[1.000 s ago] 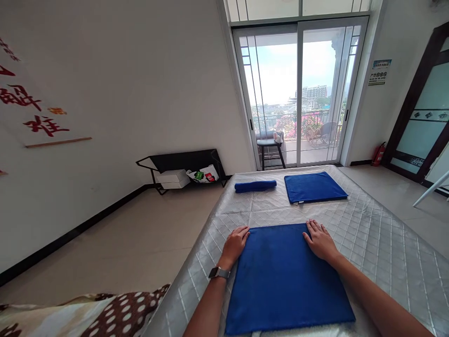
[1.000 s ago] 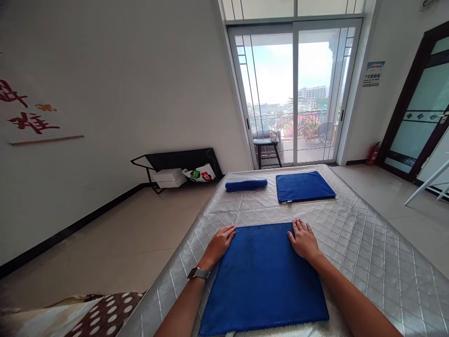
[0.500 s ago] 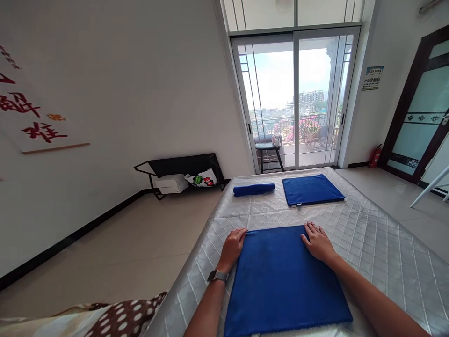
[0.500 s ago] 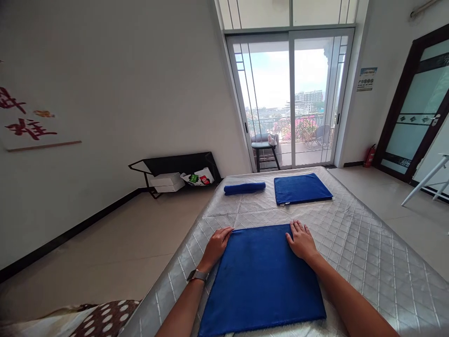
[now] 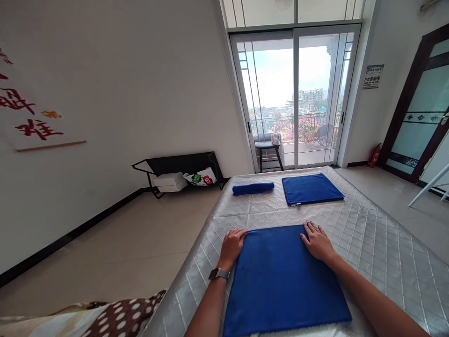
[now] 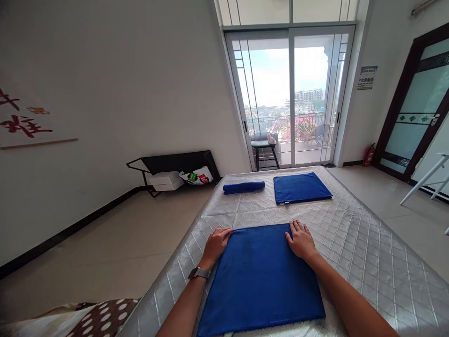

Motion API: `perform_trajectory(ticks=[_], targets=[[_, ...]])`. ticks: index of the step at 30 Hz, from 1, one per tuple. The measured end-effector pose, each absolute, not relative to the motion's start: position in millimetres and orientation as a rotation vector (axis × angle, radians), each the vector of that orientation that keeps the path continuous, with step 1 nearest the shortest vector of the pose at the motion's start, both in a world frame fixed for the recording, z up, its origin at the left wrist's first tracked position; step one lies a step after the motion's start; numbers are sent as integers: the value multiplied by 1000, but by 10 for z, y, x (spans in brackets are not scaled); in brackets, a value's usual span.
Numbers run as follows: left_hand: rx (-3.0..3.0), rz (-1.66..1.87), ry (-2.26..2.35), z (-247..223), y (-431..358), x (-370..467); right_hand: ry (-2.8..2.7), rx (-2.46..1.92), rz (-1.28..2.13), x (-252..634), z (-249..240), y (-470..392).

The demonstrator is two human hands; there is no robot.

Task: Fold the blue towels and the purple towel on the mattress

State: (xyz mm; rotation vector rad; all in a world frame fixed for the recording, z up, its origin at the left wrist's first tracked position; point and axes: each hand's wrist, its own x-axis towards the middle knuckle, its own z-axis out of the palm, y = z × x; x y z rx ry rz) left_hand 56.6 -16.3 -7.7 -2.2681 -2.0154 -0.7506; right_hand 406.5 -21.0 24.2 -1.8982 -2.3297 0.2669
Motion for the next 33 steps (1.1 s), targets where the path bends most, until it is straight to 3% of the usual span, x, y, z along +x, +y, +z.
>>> perform_trajectory(ticks=[10, 15, 22, 33], targets=[[-2275, -855, -1842, 4, -247, 754, -2339, -1915, 284, 4059, 250, -206], [-2548, -645, -1587, -41, -365, 1215, -2326, -1911, 264, 4073, 176, -179], [-2514, -327, -1878, -162, -303, 1133, -2336, -1915, 245, 4086, 142, -172], [-2404, -263, -2043, -258, -165, 665, -2323, -1921, 301, 4062, 207, -191]])
